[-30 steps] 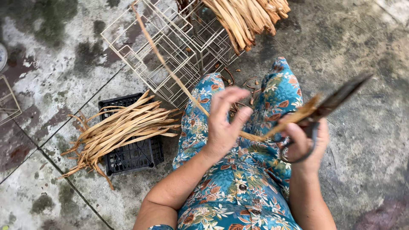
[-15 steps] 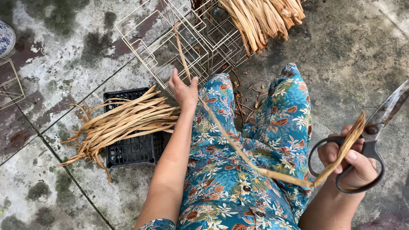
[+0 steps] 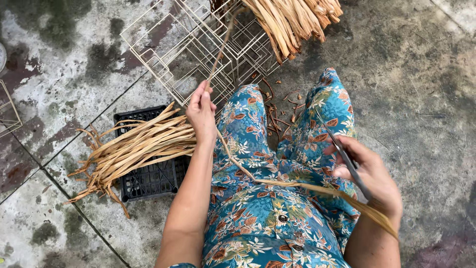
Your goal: The person sits on the ground and trims dried leaf midribs one at a time with scissors, cutting off dark edge portions and placing the trimmed strips onto a pile beside a black crate, with cuttings falling around their lap.
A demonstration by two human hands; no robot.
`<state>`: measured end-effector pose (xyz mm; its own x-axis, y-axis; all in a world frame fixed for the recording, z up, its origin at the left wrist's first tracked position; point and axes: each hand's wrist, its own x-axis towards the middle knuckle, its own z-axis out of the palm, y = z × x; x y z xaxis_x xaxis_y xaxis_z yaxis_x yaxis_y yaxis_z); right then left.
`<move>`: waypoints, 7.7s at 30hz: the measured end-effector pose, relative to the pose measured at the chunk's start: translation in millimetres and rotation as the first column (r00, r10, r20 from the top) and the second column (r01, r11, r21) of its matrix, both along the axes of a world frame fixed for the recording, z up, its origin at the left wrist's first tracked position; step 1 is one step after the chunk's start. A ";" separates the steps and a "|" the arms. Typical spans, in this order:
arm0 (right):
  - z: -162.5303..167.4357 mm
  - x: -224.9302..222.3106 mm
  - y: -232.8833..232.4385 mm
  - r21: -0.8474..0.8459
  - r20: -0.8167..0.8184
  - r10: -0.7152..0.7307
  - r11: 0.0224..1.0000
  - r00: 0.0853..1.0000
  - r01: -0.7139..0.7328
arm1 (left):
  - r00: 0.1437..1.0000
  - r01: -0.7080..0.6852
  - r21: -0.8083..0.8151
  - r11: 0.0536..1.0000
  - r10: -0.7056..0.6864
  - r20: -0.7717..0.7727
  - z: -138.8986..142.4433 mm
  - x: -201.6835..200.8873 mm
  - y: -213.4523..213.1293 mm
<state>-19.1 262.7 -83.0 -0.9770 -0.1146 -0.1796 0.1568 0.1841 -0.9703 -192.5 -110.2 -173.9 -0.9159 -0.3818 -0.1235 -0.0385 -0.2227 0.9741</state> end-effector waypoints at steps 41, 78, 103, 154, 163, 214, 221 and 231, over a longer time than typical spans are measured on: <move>-43.9 -43.1 -30.7 -0.336 0.176 -0.507 0.775 0.844 0.535 | 0.239 0.715 -0.699 -0.013 -0.935 0.263 11.6 127.5 130.6; -67.6 -38.5 -13.1 -0.403 0.086 -0.487 0.781 0.869 0.478 | 0.968 0.004 -0.988 0.157 -0.248 -0.036 183.6 107.6 -203.7; -49.0 -76.1 -41.5 -0.385 0.184 -0.512 0.748 0.839 0.540 | 0.802 0.084 -0.933 0.349 -0.580 -0.145 49.0 -74.6 -42.7; 24.8 -28.8 -77.2 -0.394 -0.186 -0.420 0.860 0.888 0.324 | 0.686 0.723 0.179 0.667 -0.664 -0.298 166.0 86.4 89.0; 74.0 -20.6 -88.9 -0.591 -0.264 -0.407 0.785 0.875 0.186 | 0.646 0.763 0.227 0.605 -0.725 -0.238 143.0 114.7 111.3; 46.6 4.4 -98.8 0.250 -0.452 -0.081 0.944 0.889 0.214 | 0.713 0.691 0.125 0.712 -0.644 -0.276 125.0 113.1 104.1; 26.6 12.6 -96.3 0.133 -0.251 -0.238 0.952 0.938 0.277 | 0.698 0.711 0.146 0.688 -0.665 -0.267 124.7 111.8 102.4; 17.5 3.2 -95.0 -0.285 -0.242 -0.314 0.927 0.918 0.242 | 0.658 0.718 -0.122 0.685 -0.726 -0.202 130.5 115.8 107.9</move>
<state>-15.9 167.7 -65.5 -0.9811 0.1642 0.1022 -0.1158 -0.0758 -0.9904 -76.8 -2.3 -43.4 -0.9047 0.4113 0.1113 0.0354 -0.1878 0.9816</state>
